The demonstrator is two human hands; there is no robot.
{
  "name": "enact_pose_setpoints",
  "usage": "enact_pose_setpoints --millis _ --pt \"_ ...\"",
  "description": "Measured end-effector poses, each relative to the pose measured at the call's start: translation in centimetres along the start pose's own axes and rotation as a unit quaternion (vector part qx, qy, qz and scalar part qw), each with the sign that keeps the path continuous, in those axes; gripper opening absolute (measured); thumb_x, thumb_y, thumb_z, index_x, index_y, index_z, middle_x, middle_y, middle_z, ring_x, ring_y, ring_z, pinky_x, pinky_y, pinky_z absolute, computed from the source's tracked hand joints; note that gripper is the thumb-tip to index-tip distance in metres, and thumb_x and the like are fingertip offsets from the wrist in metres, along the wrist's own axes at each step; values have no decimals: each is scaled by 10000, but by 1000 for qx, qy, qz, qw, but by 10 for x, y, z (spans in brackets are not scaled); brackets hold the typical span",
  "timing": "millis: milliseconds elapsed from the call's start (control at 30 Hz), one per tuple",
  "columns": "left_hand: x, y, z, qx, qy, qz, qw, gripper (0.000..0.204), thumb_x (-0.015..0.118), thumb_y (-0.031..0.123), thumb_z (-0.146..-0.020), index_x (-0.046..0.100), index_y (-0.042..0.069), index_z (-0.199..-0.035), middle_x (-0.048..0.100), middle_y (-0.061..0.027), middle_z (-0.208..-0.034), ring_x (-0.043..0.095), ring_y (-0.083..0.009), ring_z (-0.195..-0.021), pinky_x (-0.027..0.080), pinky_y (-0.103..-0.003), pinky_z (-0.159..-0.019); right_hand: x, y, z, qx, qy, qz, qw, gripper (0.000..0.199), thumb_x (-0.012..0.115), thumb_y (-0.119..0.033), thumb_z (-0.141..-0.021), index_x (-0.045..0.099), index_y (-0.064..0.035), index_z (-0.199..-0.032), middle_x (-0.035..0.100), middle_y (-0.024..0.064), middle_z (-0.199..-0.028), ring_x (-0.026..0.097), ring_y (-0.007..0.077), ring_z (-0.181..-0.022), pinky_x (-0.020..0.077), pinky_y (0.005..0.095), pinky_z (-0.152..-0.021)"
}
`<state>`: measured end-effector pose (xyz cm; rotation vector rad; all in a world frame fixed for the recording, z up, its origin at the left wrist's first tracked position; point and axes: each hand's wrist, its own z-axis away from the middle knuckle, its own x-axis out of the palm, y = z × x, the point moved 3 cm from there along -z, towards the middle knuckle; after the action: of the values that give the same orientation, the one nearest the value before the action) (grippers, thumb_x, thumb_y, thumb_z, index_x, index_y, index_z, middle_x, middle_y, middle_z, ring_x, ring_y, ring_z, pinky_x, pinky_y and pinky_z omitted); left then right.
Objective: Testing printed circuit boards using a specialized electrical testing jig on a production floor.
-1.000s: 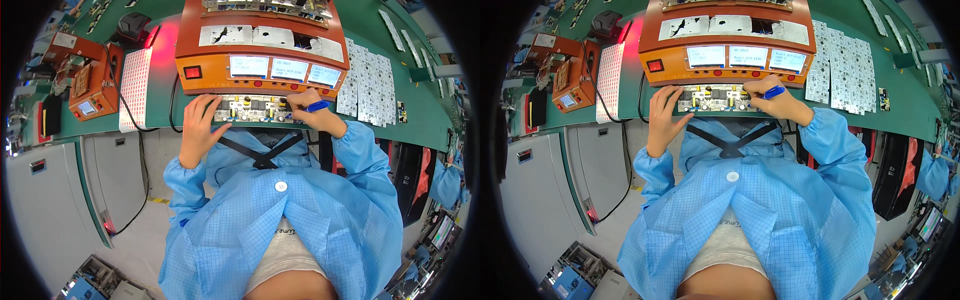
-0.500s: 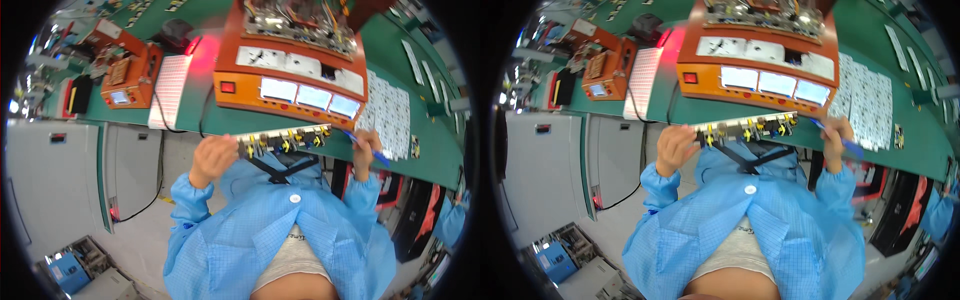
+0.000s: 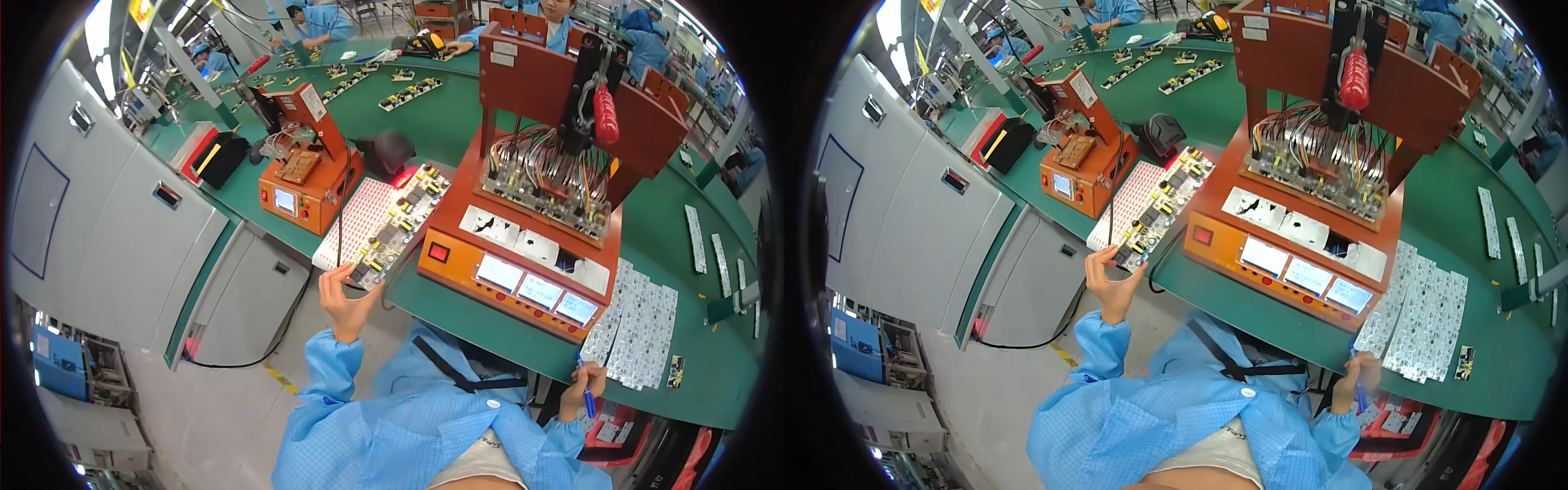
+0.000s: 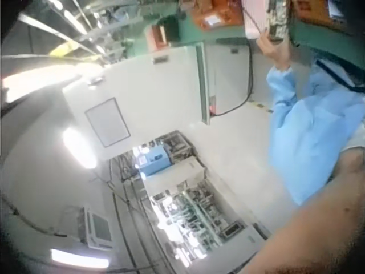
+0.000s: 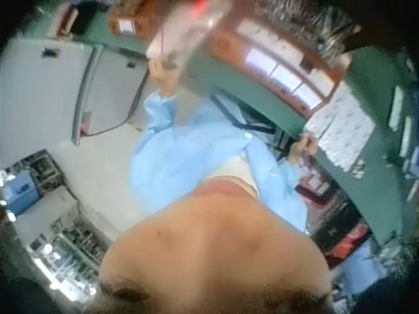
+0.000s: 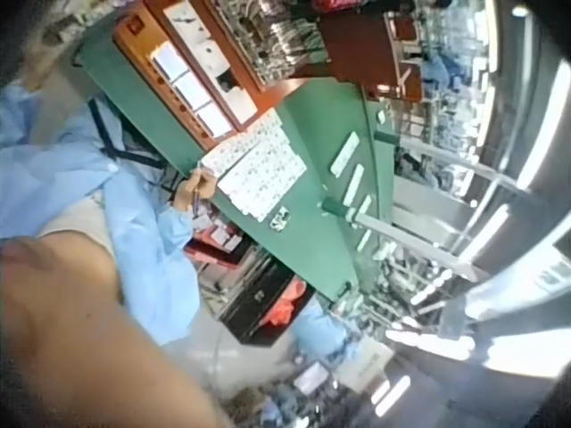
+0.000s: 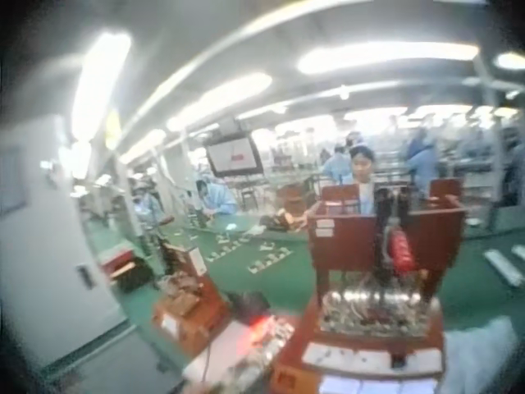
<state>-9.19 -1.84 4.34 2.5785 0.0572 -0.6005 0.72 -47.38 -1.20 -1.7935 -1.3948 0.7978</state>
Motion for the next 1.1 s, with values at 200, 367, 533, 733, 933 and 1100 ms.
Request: enact_pose_setpoints --millis 200,367,533,733,933,1100 --pt "14 -4 -5 -5 1 15 1000 505 882 94 -540 612 19 -961 587 -102 -979 562 -220 -825 468 -302 -613 0 7 -2 -42 -16 9 999 208 538 -118 -881 395 -55 -744 432 40 -586 405 99 -516 320 236 -500" --pt "19 -7 -5 -21 -7 24 999 525 877 122 -545 611 26 -988 604 -95 -956 567 -238 -855 484 -308 -637 -2 11 -1 -34 -15 53 998 234 530 -176 -882 426 -34 -728 443 60 -568 424 140 -536 346 272 -533" --pt "20 -8 -5 -8 3 13 1000 512 884 105 -542 616 24 -970 588 -100 -973 561 -208 -809 469 -292 -597 0 9 -1 -34 -29 35 998 195 535 -134 -879 422 -38 -753 446 56 -593 422 127 -543 339 261 -526" --pt "18 -7 -2 -14 -4 4 1000 530 886 146 -538 616 25 -977 599 -91 -958 563 -234 -846 477 -306 -626 -1 9 0 -43 -29 19 998 182 545 -113 -881 419 -42 -771 452 52 -629 424 107 -556 329 242 -516" --pt "24 -10 0 -23 -1 10 1000 508 889 118 -542 607 40 -957 585 -87 -952 556 -192 -768 462 -292 -558 0 6 1 -36 -24 17 999 183 546 -118 -879 420 -40 -771 452 53 -618 421 107 -545 332 240 -514" --pt "34 -23 -1 -67 -40 -31 996 467 879 162 -561 590 47 -909 584 -81 -900 568 -228 -795 466 -325 -649 3 4 -2 -32 -32 30 999 156 534 -97 -863 436 -38 -758 462 69 -585 441 139 -545 356 266 -524"
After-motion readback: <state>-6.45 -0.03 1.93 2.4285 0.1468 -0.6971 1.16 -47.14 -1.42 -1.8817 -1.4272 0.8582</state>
